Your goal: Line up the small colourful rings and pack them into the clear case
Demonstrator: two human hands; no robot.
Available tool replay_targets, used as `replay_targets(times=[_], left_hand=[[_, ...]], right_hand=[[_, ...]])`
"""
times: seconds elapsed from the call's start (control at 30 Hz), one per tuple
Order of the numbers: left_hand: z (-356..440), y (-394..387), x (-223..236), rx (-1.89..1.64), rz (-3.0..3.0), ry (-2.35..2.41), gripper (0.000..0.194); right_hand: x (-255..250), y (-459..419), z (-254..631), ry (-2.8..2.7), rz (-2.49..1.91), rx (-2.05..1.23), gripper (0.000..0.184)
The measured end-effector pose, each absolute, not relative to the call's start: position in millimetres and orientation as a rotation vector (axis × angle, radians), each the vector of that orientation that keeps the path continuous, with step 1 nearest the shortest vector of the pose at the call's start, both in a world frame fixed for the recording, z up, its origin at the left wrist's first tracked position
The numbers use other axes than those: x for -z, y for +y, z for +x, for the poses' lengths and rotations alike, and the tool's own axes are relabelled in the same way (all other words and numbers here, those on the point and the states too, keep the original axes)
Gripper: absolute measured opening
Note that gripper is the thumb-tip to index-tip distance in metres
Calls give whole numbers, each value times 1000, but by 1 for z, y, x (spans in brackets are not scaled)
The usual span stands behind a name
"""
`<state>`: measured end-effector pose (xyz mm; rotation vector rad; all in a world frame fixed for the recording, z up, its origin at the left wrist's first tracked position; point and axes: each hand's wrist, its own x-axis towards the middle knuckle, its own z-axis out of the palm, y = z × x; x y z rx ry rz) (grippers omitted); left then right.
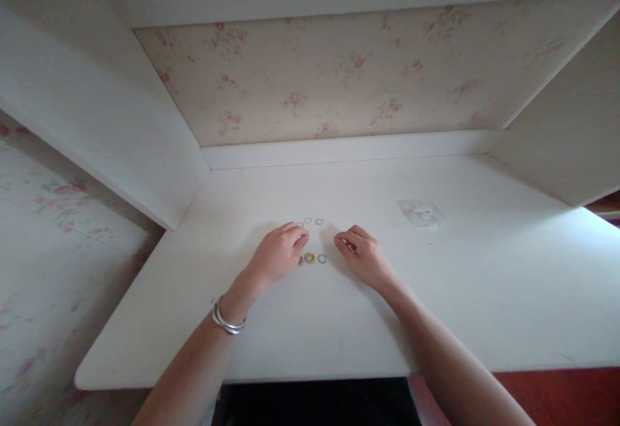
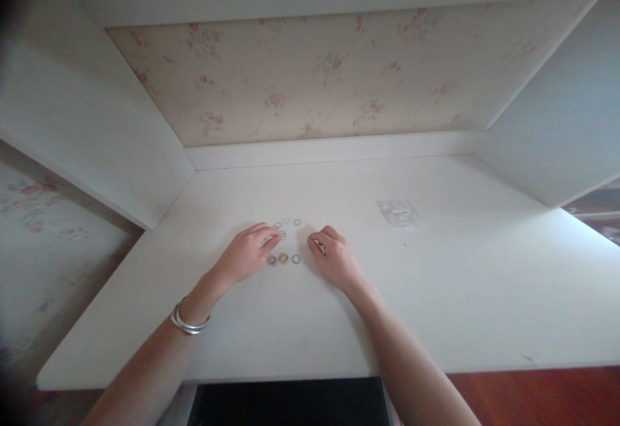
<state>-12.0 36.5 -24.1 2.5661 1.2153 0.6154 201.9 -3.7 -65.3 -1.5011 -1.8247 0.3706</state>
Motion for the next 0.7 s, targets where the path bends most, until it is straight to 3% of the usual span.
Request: replay_targets(times=[0.1, 0.37, 0.7], left_hand=[[-40, 51, 27, -787, 2350, 1397, 23], [-64, 65, 60, -593, 2118, 1489, 25], [-62, 62, 60, -465, 2188, 1585, 25]], right_hand=[[68, 0, 201, -1863, -1482, -428, 23], [51, 31, 185, -2280, -1448, -373, 23], [49, 55, 166, -2511, -1401, -333, 21]])
